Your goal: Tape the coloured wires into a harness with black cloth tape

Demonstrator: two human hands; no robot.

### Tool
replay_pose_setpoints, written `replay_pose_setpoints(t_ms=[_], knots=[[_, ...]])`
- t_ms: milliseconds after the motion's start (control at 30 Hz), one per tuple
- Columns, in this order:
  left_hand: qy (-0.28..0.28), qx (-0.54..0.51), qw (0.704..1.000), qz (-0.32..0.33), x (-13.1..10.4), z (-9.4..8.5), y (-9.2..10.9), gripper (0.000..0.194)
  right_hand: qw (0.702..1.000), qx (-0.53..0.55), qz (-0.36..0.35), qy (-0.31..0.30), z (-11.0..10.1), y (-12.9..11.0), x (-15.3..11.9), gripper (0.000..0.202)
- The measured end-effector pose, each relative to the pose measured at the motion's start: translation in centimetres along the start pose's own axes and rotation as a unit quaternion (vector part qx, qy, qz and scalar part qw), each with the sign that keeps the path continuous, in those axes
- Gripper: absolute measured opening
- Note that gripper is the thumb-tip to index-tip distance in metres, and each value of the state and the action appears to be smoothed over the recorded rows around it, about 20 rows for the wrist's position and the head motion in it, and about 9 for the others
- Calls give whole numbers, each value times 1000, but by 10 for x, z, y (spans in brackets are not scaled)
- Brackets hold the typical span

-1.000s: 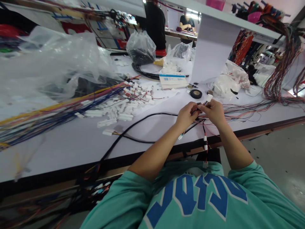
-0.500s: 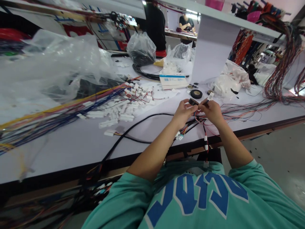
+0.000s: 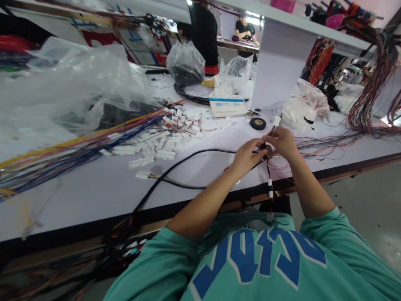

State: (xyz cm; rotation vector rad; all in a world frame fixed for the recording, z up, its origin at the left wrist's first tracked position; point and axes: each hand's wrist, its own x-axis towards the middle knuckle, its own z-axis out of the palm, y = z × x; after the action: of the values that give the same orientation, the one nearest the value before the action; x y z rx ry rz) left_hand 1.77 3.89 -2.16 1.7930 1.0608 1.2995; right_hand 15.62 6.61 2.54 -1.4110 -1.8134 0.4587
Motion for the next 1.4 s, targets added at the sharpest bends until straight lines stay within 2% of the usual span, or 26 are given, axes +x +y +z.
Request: replay_pose_setpoints(t_ms=[67, 133, 233, 300, 467, 633, 767, 833, 933, 967, 1033, 1100, 1167, 1233, 1300, 1400], knots=[[44, 8, 998, -36, 2, -4, 0, 11, 998, -11, -41, -35, 0, -7, -1, 23], [65, 22, 996, -63, 5, -8, -1, 7, 995, -11, -81, -59, 6, -10, -1, 23], [92, -5, 992, -91, 10, -15, -5, 12, 987, 8, -134, -83, 16, -7, -3, 20], [116, -62, 985, -113, 11, -18, -9, 15, 982, -1, -162, -95, 20, -3, -8, 26], [139, -144, 964, -173, 13, -22, -14, 25, 964, -105, -218, -111, 17, 3, -21, 32], [133, -99, 969, -181, 10, -26, -10, 17, 947, -154, -238, -151, 14, 8, -4, 28], [114, 44, 985, -125, 7, -33, -4, 13, 928, -73, -281, -233, 31, 16, 25, 20], [139, 117, 980, -81, 8, -37, -3, 12, 920, 9, -271, -284, 43, 18, 34, 14], [160, 107, 981, -37, 11, -40, -8, 11, 929, 124, -169, -304, 54, 24, 35, 15], [151, 68, 985, -46, 13, -39, -11, 10, 935, 147, -126, -296, 55, 27, 33, 18], [131, -45, 985, -107, 16, -36, -15, 7, 948, 162, -60, -269, 53, 34, 27, 21], [133, -153, 962, -181, 17, -33, -17, 10, 962, 144, -51, -228, 45, 39, 19, 22], [153, -204, 941, -221, 18, -30, -17, 12, 970, 106, -124, -183, 36, 38, 10, 27], [164, -201, 939, -226, 18, -29, -15, 15, 953, 45, -255, -156, 28, 31, 0, 35], [173, -190, 941, -221, 18, -28, -13, 17, 910, -41, -380, -159, 24, 17, -9, 34], [178, -195, 938, -223, 17, -27, -11, 19, 839, -181, -481, -180, 23, -4, -20, 27]])
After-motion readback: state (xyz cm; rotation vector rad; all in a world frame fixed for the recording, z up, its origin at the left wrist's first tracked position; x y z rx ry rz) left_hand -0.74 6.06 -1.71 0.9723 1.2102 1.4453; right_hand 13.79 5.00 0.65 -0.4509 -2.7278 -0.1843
